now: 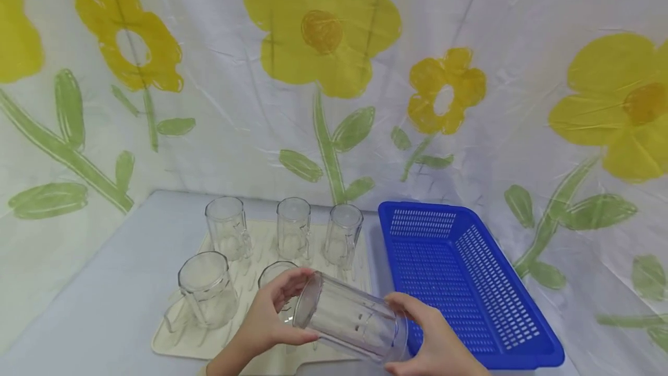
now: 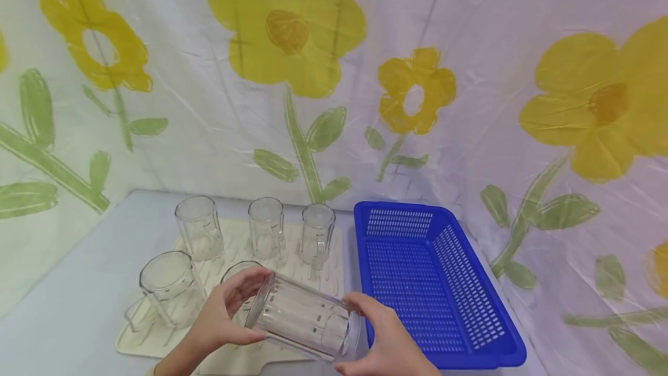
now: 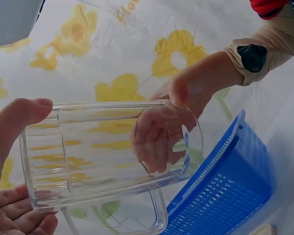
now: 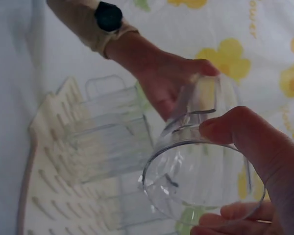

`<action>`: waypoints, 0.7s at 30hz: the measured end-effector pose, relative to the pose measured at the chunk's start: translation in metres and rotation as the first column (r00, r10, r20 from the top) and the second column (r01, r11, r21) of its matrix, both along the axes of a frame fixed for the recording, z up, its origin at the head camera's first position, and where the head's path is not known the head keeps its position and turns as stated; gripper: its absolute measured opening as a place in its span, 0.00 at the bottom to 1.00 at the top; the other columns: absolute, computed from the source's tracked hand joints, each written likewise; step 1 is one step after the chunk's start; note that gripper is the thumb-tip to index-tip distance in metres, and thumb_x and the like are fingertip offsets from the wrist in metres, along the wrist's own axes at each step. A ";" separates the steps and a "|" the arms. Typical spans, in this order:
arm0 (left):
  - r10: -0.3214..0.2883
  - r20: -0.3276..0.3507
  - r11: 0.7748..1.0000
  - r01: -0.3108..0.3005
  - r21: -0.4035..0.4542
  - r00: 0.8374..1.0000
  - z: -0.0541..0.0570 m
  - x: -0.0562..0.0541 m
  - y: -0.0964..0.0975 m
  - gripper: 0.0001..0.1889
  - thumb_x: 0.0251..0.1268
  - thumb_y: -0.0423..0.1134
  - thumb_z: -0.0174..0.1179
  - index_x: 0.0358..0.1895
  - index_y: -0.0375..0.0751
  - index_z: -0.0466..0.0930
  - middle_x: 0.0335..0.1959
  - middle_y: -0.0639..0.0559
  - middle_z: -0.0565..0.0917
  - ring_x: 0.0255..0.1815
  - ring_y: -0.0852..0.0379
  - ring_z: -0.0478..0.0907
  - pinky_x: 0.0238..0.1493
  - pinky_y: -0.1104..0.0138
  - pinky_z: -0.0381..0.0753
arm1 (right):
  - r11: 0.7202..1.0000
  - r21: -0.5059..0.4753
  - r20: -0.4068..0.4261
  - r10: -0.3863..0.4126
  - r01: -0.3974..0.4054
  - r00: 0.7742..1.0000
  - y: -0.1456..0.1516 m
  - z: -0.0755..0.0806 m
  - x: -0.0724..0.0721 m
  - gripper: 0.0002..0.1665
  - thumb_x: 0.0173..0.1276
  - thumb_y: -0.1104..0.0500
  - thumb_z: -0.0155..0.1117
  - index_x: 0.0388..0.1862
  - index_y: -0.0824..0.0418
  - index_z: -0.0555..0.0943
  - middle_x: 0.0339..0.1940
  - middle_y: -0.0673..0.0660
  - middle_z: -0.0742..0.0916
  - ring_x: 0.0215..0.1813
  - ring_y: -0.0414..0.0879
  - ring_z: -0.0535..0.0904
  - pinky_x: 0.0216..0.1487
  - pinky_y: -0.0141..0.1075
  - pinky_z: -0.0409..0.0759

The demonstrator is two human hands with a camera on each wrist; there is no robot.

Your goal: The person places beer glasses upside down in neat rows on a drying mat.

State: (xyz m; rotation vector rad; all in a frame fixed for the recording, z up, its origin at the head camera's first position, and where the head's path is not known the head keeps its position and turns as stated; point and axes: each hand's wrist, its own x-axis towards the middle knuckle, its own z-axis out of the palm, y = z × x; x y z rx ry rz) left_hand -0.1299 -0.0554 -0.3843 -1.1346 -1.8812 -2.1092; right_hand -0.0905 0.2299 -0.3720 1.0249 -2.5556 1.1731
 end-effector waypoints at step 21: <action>-0.037 -0.325 0.961 -0.056 -0.273 0.945 0.026 -0.024 0.044 0.37 0.26 0.43 0.77 0.50 0.39 0.73 0.45 0.53 0.78 0.44 0.58 0.74 0.44 0.65 0.75 | 0.985 -0.136 0.081 -0.096 0.106 0.992 -0.052 -0.053 -0.007 0.45 0.39 0.54 0.77 0.58 0.53 0.67 0.49 0.49 0.78 0.46 0.42 0.74 0.44 0.36 0.75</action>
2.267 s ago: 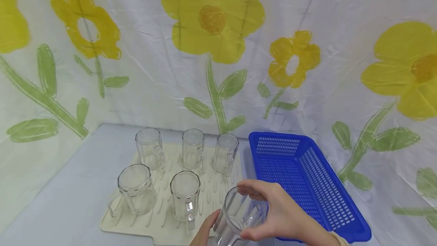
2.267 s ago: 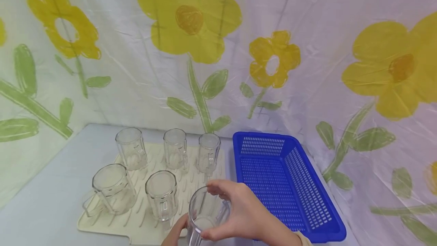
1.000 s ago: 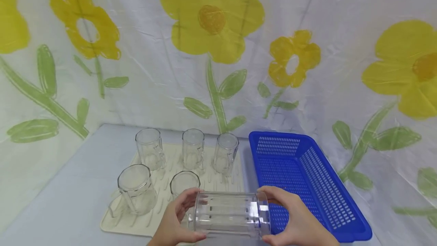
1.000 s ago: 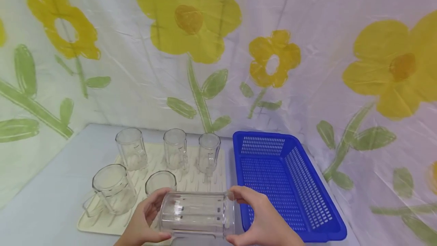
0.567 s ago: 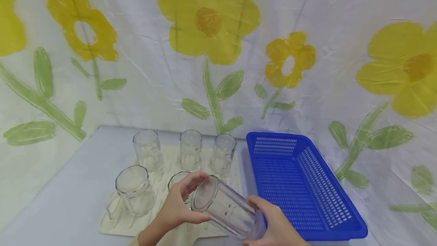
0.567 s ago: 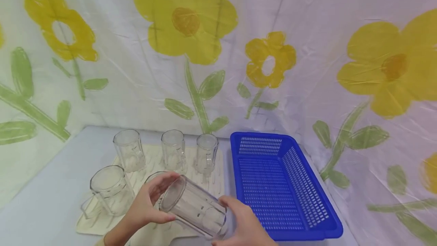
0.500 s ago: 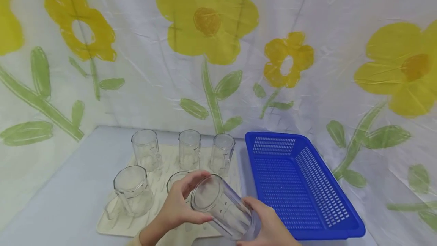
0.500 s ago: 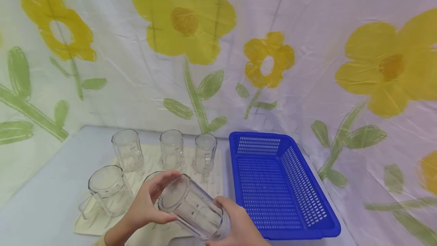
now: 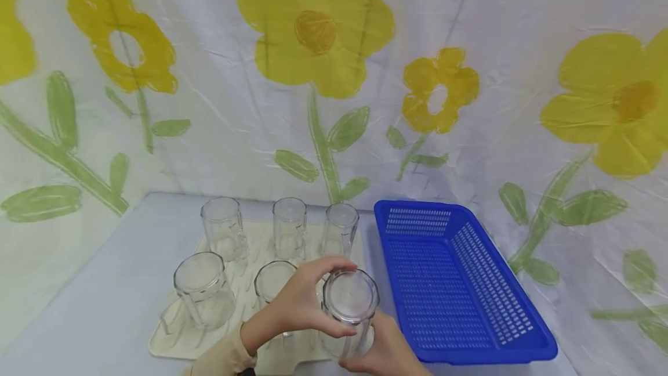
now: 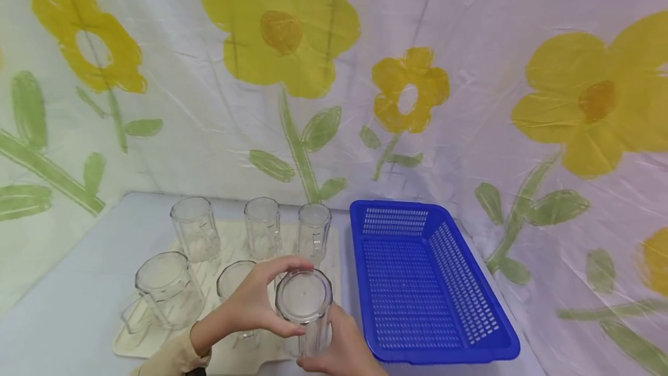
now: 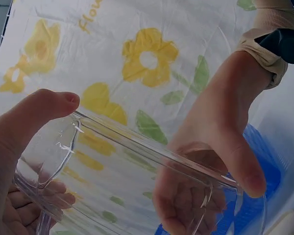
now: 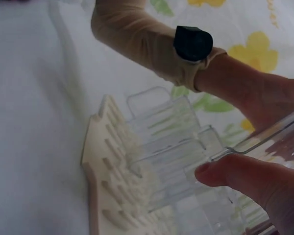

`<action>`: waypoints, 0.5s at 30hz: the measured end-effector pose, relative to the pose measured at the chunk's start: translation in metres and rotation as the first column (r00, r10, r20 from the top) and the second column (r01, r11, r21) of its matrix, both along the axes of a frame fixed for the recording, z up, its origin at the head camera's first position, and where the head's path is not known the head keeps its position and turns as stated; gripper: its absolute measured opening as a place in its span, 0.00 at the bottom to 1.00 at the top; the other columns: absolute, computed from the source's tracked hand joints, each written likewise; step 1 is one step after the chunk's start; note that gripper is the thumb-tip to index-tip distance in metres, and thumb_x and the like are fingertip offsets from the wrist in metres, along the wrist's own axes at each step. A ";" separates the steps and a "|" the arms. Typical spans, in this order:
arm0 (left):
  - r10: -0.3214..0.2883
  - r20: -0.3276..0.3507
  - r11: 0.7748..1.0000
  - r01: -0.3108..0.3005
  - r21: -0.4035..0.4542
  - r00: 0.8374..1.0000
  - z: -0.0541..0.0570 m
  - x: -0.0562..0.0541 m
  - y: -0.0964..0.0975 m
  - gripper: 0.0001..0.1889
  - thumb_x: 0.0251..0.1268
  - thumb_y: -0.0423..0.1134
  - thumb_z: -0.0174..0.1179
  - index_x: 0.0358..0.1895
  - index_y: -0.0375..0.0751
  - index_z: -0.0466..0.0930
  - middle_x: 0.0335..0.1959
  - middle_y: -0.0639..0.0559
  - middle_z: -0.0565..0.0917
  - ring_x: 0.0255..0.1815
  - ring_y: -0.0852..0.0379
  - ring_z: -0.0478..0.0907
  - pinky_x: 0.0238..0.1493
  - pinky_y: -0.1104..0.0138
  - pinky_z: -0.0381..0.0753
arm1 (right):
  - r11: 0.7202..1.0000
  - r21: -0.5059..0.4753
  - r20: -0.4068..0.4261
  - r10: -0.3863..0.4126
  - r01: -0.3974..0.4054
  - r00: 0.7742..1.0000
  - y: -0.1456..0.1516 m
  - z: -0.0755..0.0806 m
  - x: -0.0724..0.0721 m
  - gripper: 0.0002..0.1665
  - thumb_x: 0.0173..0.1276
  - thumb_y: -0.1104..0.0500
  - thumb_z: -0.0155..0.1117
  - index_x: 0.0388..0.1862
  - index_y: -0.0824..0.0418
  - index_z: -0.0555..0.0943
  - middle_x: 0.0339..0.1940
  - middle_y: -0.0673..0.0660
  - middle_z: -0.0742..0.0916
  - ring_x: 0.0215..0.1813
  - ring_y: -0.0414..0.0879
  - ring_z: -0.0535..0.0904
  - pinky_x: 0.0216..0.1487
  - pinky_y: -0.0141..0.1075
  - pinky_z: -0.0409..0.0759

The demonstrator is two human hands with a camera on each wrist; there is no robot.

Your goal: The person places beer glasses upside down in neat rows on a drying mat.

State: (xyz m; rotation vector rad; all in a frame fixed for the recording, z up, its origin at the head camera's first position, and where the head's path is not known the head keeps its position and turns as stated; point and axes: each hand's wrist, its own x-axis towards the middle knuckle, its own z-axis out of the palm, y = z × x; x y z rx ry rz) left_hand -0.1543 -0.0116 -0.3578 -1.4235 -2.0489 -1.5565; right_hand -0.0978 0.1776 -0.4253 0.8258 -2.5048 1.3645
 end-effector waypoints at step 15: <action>0.091 0.048 0.941 -0.070 -0.332 0.995 -0.011 -0.025 0.005 0.41 0.32 0.49 0.74 0.54 0.35 0.69 0.48 0.49 0.77 0.46 0.59 0.72 0.46 0.68 0.73 | 0.998 0.014 0.193 -0.067 0.066 0.979 -0.001 -0.035 -0.024 0.47 0.37 0.58 0.77 0.58 0.64 0.67 0.52 0.56 0.77 0.52 0.45 0.71 0.52 0.38 0.70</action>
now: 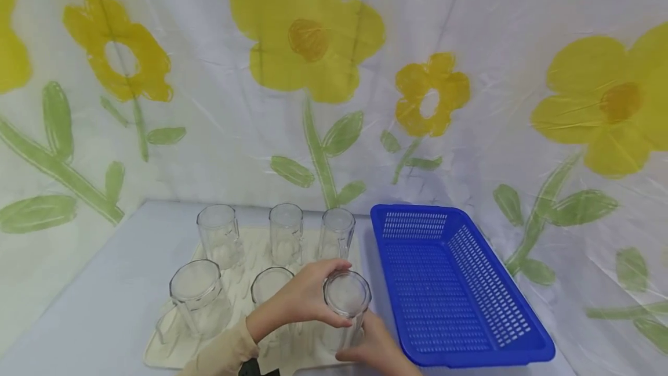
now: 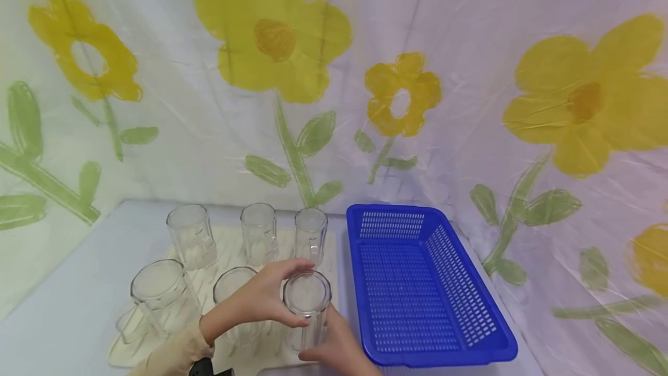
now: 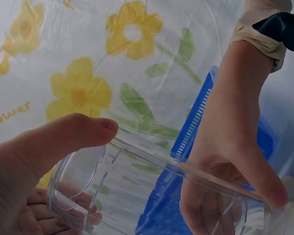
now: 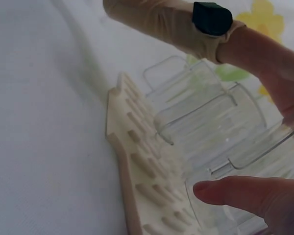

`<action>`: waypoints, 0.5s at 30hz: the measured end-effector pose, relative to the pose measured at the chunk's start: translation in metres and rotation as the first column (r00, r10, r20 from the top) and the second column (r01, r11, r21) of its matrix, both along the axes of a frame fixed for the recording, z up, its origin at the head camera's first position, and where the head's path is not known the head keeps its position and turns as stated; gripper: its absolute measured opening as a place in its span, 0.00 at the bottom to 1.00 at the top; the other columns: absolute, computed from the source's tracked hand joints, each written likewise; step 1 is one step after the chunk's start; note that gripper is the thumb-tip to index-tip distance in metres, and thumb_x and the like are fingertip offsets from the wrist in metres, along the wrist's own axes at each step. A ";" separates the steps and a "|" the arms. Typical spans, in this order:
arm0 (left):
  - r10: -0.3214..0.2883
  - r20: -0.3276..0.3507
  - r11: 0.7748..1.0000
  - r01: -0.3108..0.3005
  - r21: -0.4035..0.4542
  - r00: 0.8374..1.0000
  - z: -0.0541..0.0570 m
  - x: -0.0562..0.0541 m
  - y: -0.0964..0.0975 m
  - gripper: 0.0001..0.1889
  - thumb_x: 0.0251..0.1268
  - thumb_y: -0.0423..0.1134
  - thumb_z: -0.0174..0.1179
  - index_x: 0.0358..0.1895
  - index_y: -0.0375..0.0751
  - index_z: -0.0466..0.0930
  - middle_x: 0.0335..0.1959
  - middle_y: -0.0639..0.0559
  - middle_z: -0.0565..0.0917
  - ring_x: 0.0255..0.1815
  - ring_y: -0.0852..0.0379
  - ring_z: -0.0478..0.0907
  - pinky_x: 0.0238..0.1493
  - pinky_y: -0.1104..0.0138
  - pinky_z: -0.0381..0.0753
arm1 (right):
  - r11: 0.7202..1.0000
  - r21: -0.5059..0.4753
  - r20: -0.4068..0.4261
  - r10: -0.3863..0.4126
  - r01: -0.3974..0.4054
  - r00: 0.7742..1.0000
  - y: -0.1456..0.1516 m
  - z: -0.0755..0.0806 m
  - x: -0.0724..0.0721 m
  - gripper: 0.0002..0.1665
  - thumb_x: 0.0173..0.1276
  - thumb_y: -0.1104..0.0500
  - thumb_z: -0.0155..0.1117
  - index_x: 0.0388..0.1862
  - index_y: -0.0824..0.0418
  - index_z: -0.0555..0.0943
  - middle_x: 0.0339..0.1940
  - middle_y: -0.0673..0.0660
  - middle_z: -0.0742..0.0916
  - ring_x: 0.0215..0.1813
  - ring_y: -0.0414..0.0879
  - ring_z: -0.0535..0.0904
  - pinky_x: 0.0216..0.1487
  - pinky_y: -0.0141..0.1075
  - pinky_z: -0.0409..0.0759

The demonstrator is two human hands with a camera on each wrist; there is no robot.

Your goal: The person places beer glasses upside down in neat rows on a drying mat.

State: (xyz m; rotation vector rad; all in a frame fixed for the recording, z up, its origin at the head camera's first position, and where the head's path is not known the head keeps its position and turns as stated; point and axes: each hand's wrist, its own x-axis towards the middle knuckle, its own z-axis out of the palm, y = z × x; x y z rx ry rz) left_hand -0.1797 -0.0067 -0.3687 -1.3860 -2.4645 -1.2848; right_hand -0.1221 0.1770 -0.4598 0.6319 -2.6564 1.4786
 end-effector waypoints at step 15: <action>0.038 0.034 0.992 -0.033 -0.118 0.999 -0.008 -0.005 0.001 0.42 0.32 0.48 0.74 0.55 0.32 0.67 0.49 0.44 0.76 0.49 0.53 0.72 0.49 0.66 0.71 | 0.999 -0.025 -0.030 -0.038 0.038 0.999 -0.006 -0.026 -0.014 0.48 0.32 0.61 0.79 0.56 0.67 0.68 0.51 0.59 0.78 0.53 0.46 0.71 0.54 0.37 0.69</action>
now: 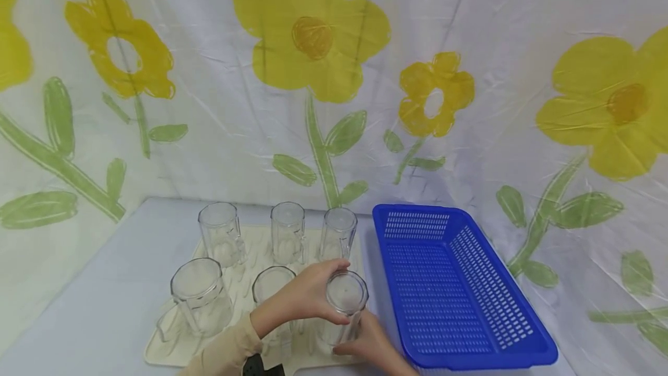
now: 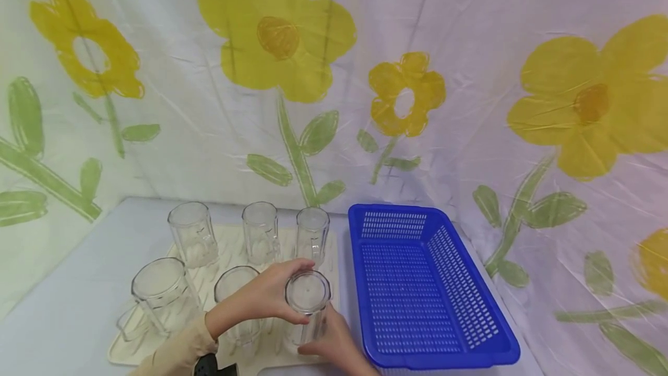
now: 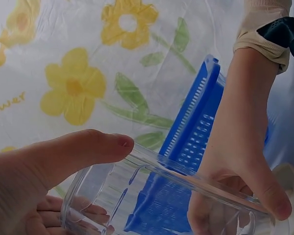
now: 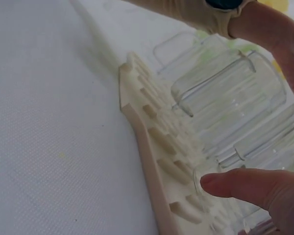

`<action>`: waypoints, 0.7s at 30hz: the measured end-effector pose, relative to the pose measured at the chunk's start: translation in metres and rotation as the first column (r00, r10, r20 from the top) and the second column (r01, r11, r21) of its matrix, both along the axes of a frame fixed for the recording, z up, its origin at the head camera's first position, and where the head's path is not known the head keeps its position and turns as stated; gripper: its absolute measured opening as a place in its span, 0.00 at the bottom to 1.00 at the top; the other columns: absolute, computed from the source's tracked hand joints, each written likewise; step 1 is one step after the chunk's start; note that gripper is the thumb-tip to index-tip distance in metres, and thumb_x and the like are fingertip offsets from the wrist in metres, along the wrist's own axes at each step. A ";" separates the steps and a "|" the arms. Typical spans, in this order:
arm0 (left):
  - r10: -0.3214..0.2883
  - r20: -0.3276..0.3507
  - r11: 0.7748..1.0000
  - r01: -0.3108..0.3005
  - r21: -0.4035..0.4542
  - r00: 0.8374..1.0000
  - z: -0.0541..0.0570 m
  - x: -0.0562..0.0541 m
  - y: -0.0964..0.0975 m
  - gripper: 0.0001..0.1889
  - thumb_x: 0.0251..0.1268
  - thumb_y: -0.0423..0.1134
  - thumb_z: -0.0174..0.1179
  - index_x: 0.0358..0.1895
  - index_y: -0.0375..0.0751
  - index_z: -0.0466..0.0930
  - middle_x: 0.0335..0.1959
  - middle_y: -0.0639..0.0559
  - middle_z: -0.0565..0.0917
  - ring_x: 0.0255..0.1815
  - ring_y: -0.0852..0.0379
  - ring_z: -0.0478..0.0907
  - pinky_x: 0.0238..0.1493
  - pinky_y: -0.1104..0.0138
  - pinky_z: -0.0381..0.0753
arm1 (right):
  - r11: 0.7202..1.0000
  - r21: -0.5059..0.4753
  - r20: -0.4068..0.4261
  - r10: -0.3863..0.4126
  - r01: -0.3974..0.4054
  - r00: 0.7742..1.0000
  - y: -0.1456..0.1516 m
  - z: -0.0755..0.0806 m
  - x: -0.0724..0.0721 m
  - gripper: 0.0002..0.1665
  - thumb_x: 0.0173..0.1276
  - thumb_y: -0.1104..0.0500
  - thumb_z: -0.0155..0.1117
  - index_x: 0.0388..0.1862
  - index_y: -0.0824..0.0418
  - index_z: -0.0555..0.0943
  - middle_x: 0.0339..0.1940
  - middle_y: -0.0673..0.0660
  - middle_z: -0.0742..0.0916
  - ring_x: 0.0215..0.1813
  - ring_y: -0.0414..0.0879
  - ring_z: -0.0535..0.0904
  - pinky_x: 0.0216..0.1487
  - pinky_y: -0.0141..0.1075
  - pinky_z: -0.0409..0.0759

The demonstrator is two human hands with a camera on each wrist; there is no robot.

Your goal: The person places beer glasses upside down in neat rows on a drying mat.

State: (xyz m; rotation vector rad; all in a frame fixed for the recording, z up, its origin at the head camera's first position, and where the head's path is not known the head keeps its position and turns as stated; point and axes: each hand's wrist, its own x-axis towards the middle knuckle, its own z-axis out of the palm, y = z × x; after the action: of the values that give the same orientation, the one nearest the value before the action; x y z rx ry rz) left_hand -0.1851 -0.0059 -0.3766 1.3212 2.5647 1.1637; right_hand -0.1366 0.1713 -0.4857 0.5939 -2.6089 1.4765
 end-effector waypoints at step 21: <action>-0.012 0.054 0.997 0.016 -0.081 0.998 -0.004 -0.004 0.001 0.43 0.35 0.43 0.73 0.58 0.29 0.63 0.50 0.42 0.75 0.50 0.51 0.72 0.48 0.66 0.72 | 1.000 0.025 0.097 -0.021 0.019 0.995 0.000 -0.012 -0.007 0.47 0.33 0.59 0.78 0.56 0.65 0.68 0.51 0.56 0.78 0.53 0.46 0.71 0.54 0.39 0.69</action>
State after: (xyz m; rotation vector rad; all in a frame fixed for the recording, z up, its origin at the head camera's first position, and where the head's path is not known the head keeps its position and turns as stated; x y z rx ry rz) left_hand -0.1887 -0.0050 -0.3809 1.2708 2.5324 1.0647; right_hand -0.1435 0.1709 -0.4977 0.5084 -2.7008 1.5070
